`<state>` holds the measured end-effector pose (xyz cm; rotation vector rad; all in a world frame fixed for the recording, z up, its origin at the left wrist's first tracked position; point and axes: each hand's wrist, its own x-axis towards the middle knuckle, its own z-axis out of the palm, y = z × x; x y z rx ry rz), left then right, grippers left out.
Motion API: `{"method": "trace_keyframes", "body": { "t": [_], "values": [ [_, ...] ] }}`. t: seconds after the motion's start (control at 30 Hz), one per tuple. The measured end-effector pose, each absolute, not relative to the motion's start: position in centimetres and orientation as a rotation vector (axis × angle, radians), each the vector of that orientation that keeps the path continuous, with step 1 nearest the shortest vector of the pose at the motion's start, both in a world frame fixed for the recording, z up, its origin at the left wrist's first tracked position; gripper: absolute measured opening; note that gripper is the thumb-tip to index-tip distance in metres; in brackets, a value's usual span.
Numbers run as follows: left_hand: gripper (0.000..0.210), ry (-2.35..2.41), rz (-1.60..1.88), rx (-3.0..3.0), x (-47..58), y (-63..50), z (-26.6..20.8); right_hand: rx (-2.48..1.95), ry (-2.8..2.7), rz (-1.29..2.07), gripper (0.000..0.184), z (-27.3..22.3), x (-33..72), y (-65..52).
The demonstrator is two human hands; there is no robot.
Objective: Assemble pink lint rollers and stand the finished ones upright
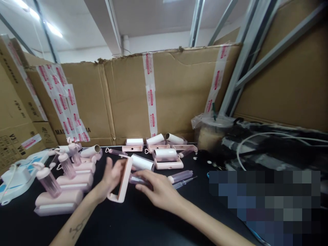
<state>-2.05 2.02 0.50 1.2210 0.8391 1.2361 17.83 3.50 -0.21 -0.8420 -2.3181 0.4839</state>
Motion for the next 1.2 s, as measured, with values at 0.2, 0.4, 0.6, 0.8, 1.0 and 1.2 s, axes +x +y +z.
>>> {"method": "trace_keyframes", "body": {
  "t": [0.2, 0.4, 0.6, 0.8, 1.0, 1.2],
  "values": [
    [0.067, 0.886, 1.465, 1.36, -2.0, 2.4, 0.9, -0.841, -1.914, 1.233, 0.041, 0.0, 17.2, 3.2],
    [0.04, 0.885, 1.42, 1.078, 0.2, 2.1, -1.4, -0.657, -2.311, 0.807, 0.039, 0.8, 17.0, 2.0],
    [0.028, 1.005, 1.427, 1.011, -4.0, 3.7, 0.3, -1.057, -2.345, 0.101, 0.032, 3.3, 18.4, 7.8],
    [0.041, 1.28, 1.372, 1.081, -4.6, 5.2, -1.9, -1.234, -2.473, 0.038, 0.027, 1.7, 18.7, 10.5],
    [0.061, 1.507, 1.228, 1.445, -6.1, 5.3, -1.9, -1.271, -2.5, 0.035, 0.024, 1.3, 20.4, 10.4],
    [0.062, 2.152, 0.682, 1.653, -6.4, 4.0, -2.1, -1.254, -2.476, 0.061, 0.02, 1.6, 20.4, 10.0]
  ]
}}
